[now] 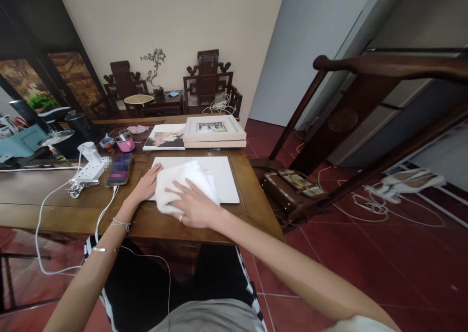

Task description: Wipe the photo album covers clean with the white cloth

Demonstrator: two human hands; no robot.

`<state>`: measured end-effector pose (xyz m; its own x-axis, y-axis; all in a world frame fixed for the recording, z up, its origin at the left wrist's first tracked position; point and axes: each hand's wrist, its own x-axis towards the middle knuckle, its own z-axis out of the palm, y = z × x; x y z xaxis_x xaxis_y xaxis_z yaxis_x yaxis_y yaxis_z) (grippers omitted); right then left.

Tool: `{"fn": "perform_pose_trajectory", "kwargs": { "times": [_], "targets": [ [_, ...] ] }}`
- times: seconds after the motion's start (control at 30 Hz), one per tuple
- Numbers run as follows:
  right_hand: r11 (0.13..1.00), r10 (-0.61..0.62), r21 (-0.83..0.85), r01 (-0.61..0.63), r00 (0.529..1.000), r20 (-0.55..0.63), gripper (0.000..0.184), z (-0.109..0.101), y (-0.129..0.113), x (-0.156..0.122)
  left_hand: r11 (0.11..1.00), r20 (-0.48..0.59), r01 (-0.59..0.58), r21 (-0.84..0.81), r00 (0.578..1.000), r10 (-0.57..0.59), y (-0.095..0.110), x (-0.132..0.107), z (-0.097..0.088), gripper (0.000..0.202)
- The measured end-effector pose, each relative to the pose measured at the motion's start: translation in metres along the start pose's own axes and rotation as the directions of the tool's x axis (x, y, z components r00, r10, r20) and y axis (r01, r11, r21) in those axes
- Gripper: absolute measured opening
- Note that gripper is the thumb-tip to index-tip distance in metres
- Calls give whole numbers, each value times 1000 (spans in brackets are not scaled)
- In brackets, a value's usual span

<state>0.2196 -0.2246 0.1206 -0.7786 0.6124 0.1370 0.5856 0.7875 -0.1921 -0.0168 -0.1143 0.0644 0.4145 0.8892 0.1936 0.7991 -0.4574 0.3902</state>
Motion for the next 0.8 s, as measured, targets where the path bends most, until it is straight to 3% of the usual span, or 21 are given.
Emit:
{"fn": "perform_pose_trajectory", "kwargs": {
  "times": [0.17,0.3,0.43,0.67,0.73,0.8],
  "targets": [
    [985,170,-1,-171,983,-64,48,-5,57,44,1000,-4,8,8,1000,-8,1,1,1,52],
    [934,353,-10,-357,925,-140,51,1,75,74,1000,2,15,10,1000,-15,4,2,0,52],
    [908,408,-32,-417,901,-147,45,10,48,74,1000,9,14,3,1000,-14,6,2,-2,52],
    [967,247,-55,-247,969,-14,37,12,-33,11,1000,15,2,-18,1000,-2,4,1,-3,53],
    [983,176,-51,-175,984,6,34,9,-36,0,1000,17,0,-21,1000,1,4,0,-3,53],
    [996,86,-32,-86,996,10,34,6,-23,-1,1000,19,0,-20,1000,1,4,0,-3,53]
  ]
}}
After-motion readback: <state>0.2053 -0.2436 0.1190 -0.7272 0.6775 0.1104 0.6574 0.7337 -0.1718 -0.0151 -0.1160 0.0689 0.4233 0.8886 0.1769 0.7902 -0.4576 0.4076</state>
